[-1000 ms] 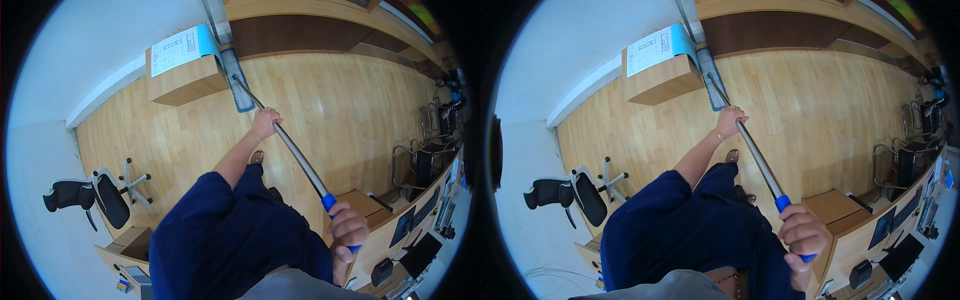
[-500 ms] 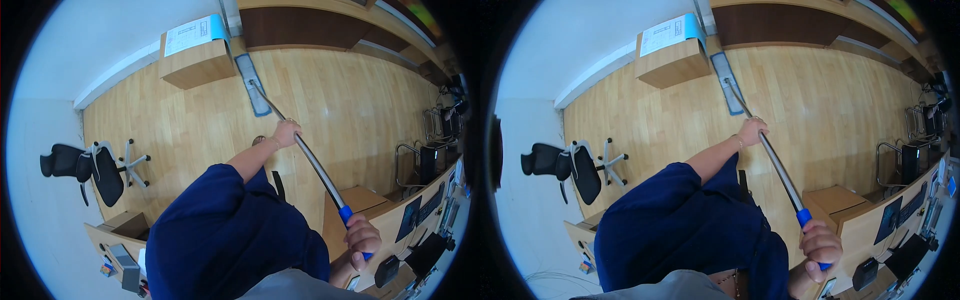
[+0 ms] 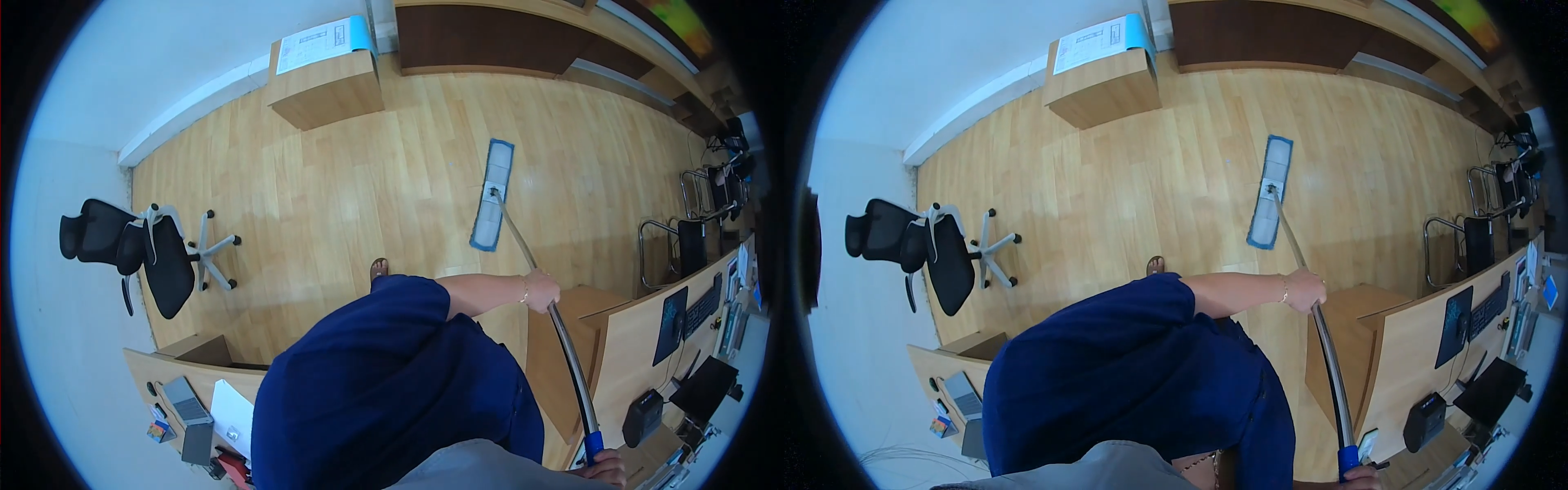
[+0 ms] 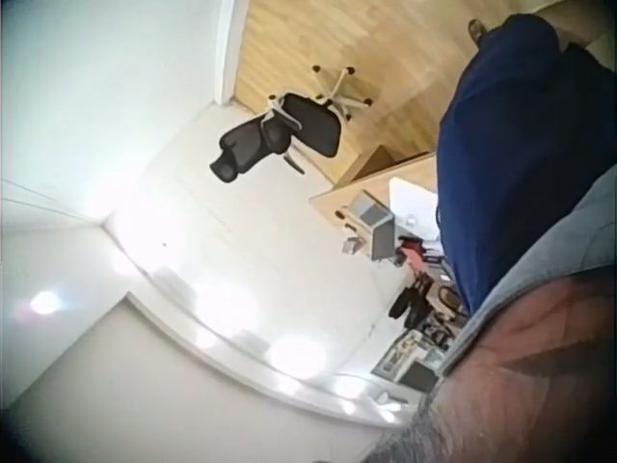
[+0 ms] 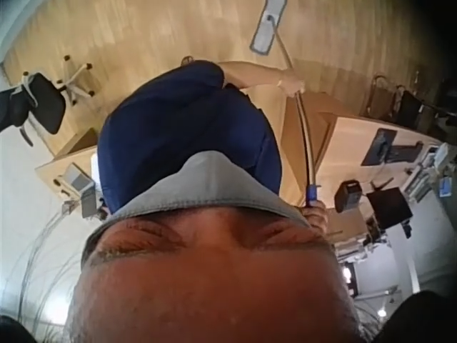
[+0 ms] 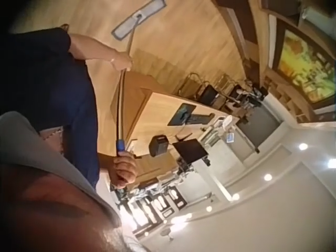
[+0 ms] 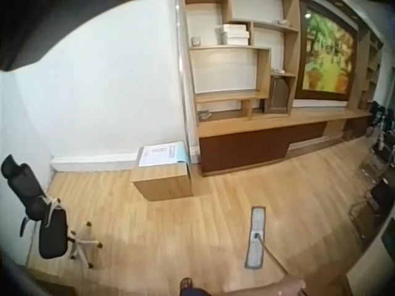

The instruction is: Mopping a wooden floor in an office environment using a flat mop.

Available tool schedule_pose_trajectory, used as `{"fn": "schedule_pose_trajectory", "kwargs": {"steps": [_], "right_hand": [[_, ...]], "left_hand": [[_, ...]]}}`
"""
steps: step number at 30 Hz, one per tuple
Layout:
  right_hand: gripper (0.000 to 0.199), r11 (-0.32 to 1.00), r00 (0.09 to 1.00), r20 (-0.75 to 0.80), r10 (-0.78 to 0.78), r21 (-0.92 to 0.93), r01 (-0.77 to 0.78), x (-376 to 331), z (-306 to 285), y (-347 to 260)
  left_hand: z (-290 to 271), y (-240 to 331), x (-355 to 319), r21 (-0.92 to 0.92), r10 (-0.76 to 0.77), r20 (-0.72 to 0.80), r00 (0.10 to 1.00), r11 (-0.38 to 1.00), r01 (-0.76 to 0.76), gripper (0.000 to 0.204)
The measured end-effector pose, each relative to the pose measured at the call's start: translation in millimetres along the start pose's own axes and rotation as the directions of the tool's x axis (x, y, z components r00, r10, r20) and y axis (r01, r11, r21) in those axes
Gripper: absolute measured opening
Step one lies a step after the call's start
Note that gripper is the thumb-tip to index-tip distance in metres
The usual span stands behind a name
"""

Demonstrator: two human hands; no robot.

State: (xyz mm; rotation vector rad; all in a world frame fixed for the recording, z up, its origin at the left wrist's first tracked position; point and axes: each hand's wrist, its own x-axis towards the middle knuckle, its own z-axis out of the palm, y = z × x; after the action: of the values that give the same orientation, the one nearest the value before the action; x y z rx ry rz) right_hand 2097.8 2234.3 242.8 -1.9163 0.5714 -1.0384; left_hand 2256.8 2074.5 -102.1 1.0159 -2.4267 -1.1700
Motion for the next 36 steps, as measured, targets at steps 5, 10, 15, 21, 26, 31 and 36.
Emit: {"fn": "schedule_pose_trajectory", "kwargs": {"steps": [5,10,15,21,26,31,36], "right_hand": [[0.021,1.000,0.985,0.171,0.005,0.017,-0.008,51.1,21.0,4.5],[0.043,0.989,0.960,-0.273,-0.068,0.107,0.100,105.5,109.0,65.3],[0.048,0.911,0.987,-0.027,-0.159,0.381,0.157,195.5,184.9,111.1],[0.048,0.826,0.984,0.165,-0.066,0.563,-0.039,237.9,263.4,132.2],[0.024,0.800,0.846,0.523,-0.105,0.549,-0.240,232.2,333.2,171.3],[0.013,0.805,0.729,0.666,-0.155,0.513,-0.297,206.6,341.5,177.4],[0.014,0.837,0.814,0.581,0.008,0.442,-0.323,177.9,272.5,169.3]], "left_hand": [[-40.3,-29.5,-60.1,-0.014,-0.094,-0.099,0.991,0.996,0.093,0.012],[-102.0,-103.8,-164.4,0.072,-0.304,-0.314,0.899,0.937,0.342,0.011],[-135.1,-181.8,-284.0,0.034,-0.406,-0.518,0.753,0.870,0.493,0.014],[-135.3,-208.1,-410.4,-0.077,-0.622,-0.568,0.539,0.692,0.718,0.007],[-86.5,-246.4,-535.4,-0.152,-0.654,-0.642,0.401,0.621,0.769,0.030],[-62.4,-243.6,-572.3,-0.186,-0.707,-0.602,0.371,0.576,0.796,0.033],[-70.8,-232.8,-489.5,-0.071,-0.674,-0.542,0.503,0.633,0.771,0.030]]}}
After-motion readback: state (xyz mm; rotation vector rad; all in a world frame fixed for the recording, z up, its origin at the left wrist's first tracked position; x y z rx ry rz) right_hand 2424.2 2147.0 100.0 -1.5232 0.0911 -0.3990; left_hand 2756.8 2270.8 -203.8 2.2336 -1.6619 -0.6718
